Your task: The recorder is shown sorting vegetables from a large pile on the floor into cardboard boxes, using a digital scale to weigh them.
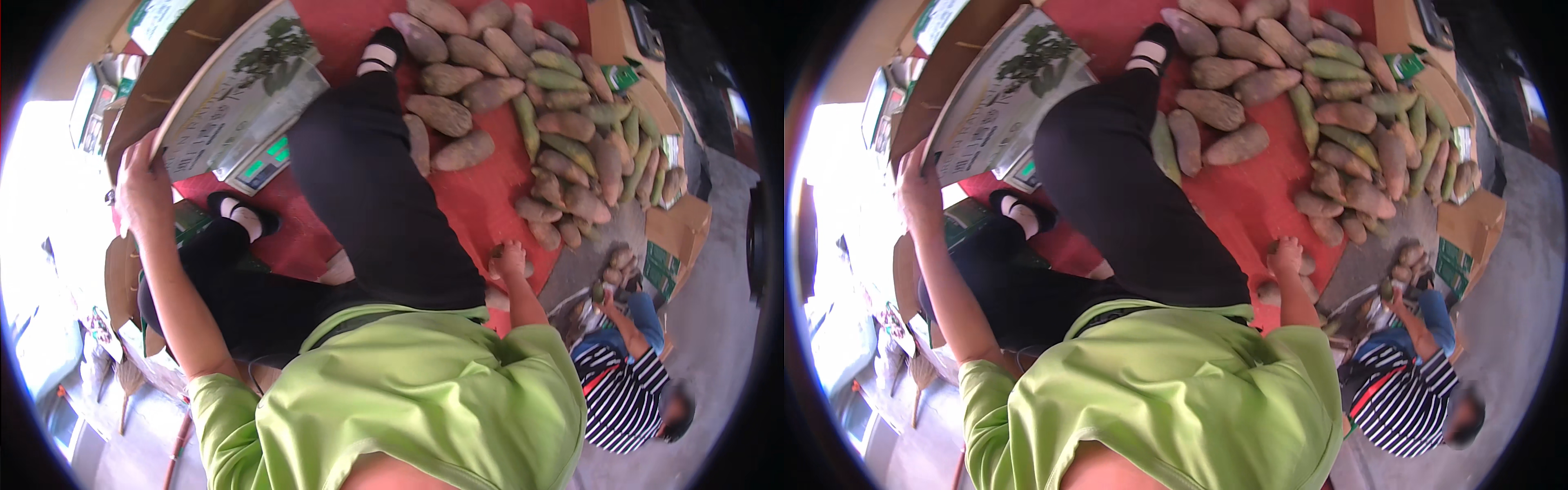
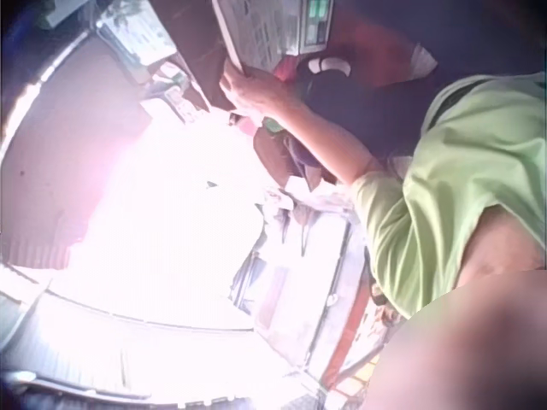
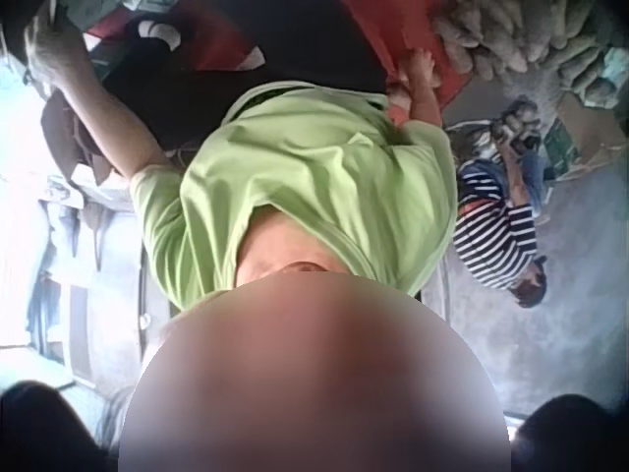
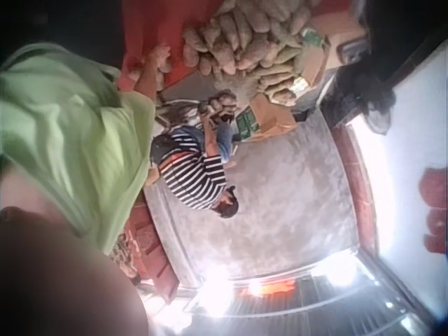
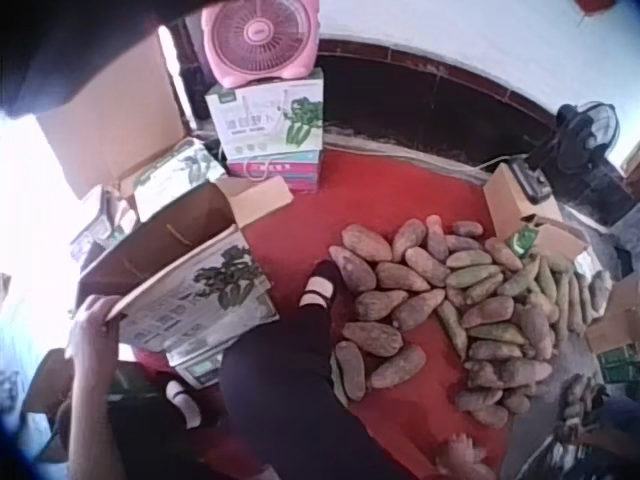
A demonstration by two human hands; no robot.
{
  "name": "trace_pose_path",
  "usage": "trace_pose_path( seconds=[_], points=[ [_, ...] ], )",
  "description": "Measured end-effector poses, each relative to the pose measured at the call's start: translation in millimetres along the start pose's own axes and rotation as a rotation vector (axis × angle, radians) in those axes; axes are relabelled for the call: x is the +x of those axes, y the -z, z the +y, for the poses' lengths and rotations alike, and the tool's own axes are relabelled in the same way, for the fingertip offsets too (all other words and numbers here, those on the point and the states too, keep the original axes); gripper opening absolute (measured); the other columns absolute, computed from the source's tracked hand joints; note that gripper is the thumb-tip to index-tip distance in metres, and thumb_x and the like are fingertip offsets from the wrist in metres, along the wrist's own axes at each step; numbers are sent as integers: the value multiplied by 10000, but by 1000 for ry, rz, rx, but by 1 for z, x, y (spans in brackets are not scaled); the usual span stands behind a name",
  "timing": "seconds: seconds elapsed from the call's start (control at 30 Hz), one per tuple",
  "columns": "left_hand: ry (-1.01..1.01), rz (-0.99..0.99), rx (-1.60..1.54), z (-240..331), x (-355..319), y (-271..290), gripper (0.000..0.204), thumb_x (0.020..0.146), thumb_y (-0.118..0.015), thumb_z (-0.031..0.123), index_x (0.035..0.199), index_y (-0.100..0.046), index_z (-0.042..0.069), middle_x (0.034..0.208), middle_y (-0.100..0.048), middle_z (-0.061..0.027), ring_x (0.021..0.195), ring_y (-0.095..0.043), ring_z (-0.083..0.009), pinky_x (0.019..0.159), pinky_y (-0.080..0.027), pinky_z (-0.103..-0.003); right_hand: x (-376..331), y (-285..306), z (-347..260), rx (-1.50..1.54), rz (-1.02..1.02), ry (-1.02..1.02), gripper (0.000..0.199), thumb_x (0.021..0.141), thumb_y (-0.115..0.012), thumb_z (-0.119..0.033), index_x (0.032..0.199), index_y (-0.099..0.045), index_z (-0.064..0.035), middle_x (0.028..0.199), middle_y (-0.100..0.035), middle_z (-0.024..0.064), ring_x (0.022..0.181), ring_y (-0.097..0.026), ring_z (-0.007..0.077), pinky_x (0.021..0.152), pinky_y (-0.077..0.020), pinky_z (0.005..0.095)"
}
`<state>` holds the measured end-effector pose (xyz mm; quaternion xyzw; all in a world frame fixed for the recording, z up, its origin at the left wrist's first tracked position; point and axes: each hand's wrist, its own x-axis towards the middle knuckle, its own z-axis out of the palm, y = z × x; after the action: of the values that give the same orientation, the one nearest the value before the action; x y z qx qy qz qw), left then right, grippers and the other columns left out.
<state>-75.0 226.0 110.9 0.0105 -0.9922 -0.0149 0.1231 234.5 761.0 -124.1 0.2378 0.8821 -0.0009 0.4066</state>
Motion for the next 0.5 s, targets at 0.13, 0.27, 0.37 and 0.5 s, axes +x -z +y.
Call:
trace_pose_path(
  seconds=[0.13,0.27,0.37,0.5],
  points=[
    [45,-31,-46,16,-2,11,280,839,-578,71,1101,-645,146,1090,-632,-62,985,-610,-295,818,-487,-387,7,55,-21,286,217,145,477,674,-739,-100,1115,-561,-64,1167,-518,150,1079,-515,357,927,-449,403],
    [75,-63,-2,18,0,15,279,838,-570,82,1098,-647,147,1067,-632,-57,996,-603,-267,820,-487,-375,11,127,-52,745,567,405,541,648,-746,9,1146,-542,-43,1138,-521,142,1066,-521,321,926,-432,384],
    [46,-54,11,13,-1,13,291,821,-570,71,1093,-649,140,1068,-628,-52,1006,-597,-261,832,-484,-375,4,213,-90,932,687,523,563,698,-720,12,1219,-512,-38,1190,-512,128,1121,-508,262,952,-411,353],
    [13,-45,12,11,0,13,283,815,-560,74,1077,-652,128,1056,-628,-52,1011,-593,-260,839,-482,-381,-37,327,-143,1267,786,836,519,781,-680,0,1257,-471,17,1219,-517,123,1126,-505,204,966,-409,320]
  ],
)
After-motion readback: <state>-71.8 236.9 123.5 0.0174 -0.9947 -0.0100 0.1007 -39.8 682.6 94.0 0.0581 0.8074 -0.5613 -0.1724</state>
